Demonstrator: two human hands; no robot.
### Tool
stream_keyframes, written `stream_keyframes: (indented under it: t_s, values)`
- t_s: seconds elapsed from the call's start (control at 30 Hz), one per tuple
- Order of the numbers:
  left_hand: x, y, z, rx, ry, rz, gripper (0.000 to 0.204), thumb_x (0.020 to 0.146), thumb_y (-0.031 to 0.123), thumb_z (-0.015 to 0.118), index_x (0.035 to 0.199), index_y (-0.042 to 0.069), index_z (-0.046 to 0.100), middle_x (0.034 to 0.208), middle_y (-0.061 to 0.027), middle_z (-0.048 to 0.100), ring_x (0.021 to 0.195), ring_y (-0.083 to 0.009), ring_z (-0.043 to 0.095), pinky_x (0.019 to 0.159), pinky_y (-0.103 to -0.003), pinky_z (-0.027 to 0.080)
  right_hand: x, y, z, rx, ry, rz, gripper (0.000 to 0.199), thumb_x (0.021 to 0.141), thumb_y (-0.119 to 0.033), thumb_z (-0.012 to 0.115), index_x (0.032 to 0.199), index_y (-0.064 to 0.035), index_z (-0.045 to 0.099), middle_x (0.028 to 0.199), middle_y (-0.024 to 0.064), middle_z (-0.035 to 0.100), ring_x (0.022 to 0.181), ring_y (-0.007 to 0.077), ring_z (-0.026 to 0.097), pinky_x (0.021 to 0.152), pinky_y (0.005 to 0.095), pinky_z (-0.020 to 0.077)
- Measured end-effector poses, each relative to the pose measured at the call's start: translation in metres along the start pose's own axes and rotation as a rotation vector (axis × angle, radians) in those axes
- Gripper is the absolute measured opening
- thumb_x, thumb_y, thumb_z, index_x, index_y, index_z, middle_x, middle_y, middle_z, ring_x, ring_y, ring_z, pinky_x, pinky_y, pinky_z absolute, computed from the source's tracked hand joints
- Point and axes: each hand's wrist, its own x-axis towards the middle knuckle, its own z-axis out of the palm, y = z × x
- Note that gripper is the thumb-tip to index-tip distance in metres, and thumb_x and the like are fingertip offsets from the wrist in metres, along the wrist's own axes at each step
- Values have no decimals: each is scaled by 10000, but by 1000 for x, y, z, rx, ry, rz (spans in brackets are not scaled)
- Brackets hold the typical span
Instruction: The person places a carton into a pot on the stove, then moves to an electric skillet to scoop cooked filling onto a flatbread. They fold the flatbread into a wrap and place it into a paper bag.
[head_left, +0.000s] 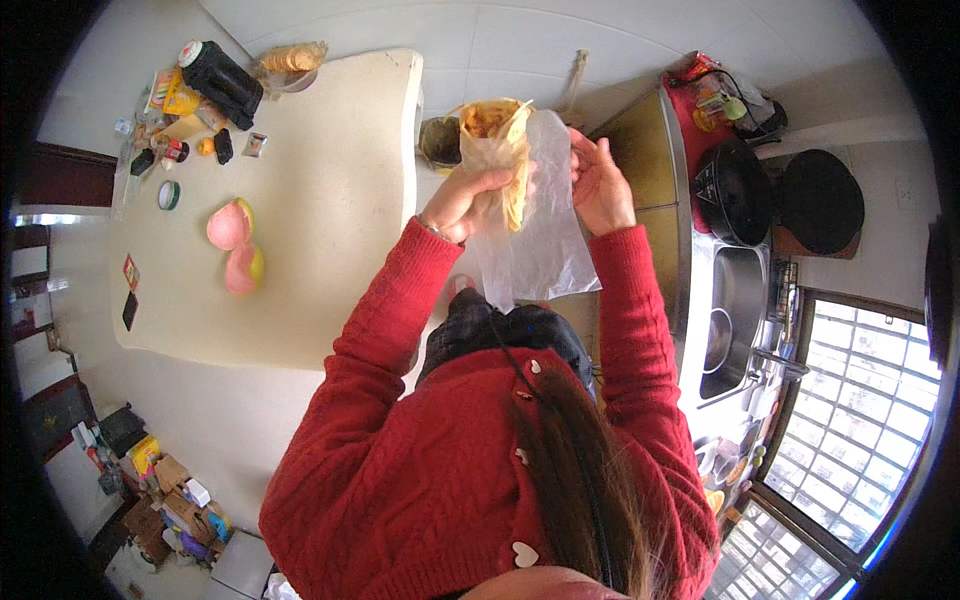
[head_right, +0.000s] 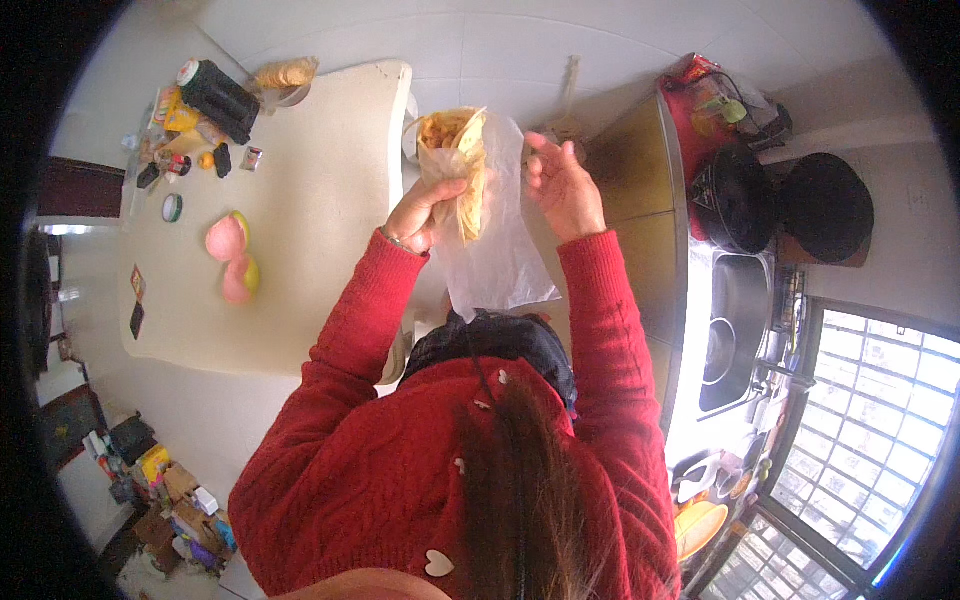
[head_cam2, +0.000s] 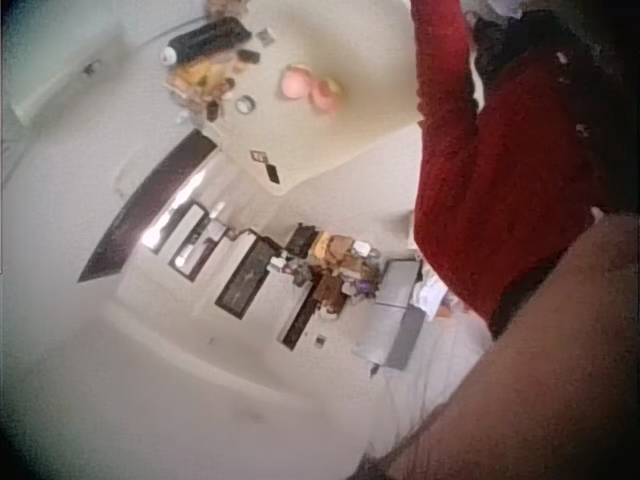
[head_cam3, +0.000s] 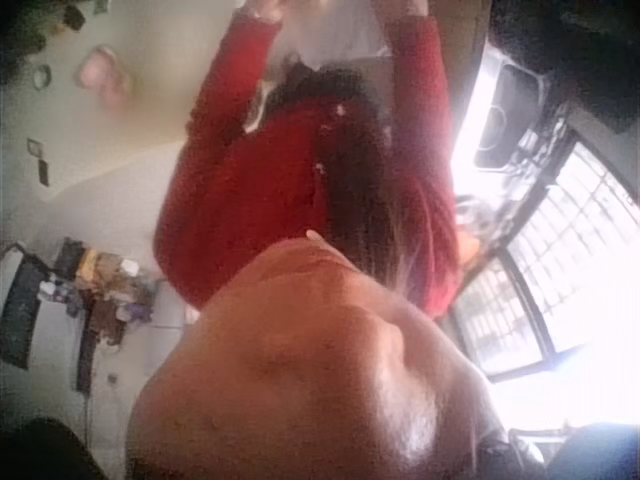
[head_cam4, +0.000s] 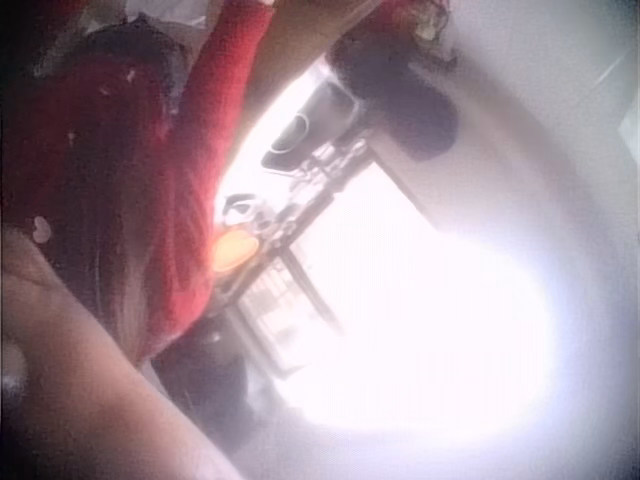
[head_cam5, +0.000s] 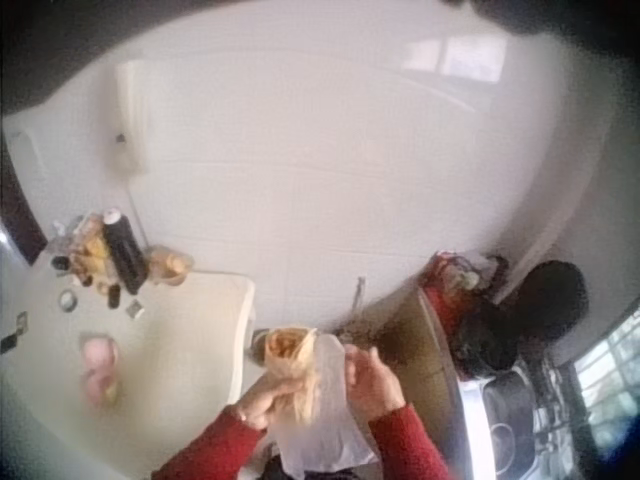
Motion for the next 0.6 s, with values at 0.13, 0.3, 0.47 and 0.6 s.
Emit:
stream_keyframes:
  t_s: [0.13, 0.3, 0.47, 0.6]
  values:
    - [1, -1, 11, -63, -99, -12, 472, 804, 44, 664, 1231, 17, 466, 1091, -93, 612, 967, -187, 622, 837, -334, 533, 8, 33, -6, -199, -105, 104, 576, 890, -372, 573, 1317, -11, 435, 1183, 79, 567, 1043, 189, 568, 929, 352, 450]
    - [3, 1, 16, 63, -6, 6, 486, 775, 51, 695, 1209, 16, 481, 1057, -79, 614, 948, -185, 626, 829, -322, 529, 12, 32, 11, -56, -331, 161, 688, 802, -300, 712, 1329, 7, 393, 1212, 89, 552, 1060, 195, 562, 921, 355, 462]
    - [8, 2, 13, 272, -84, 57, 585, 760, 64, 704, 1274, 31, 427, 1047, -69, 603, 947, -182, 617, 854, -319, 506, -4, 15, 31, -248, -317, 222, 689, 789, -303, 732, 1319, -5, 407, 1227, 90, 535, 1063, 201, 556, 912, 354, 452]
    - [11, -1, 11, 358, -6, 128, 745, 753, 25, 699, 1383, 29, 303, 1199, -86, 533, 1088, -182, 546, 916, -316, 459, -3, 15, 42, -190, -252, 288, 621, 773, -202, 747, 1285, -24, 442, 1176, 82, 565, 1061, 192, 551, 922, 350, 438]
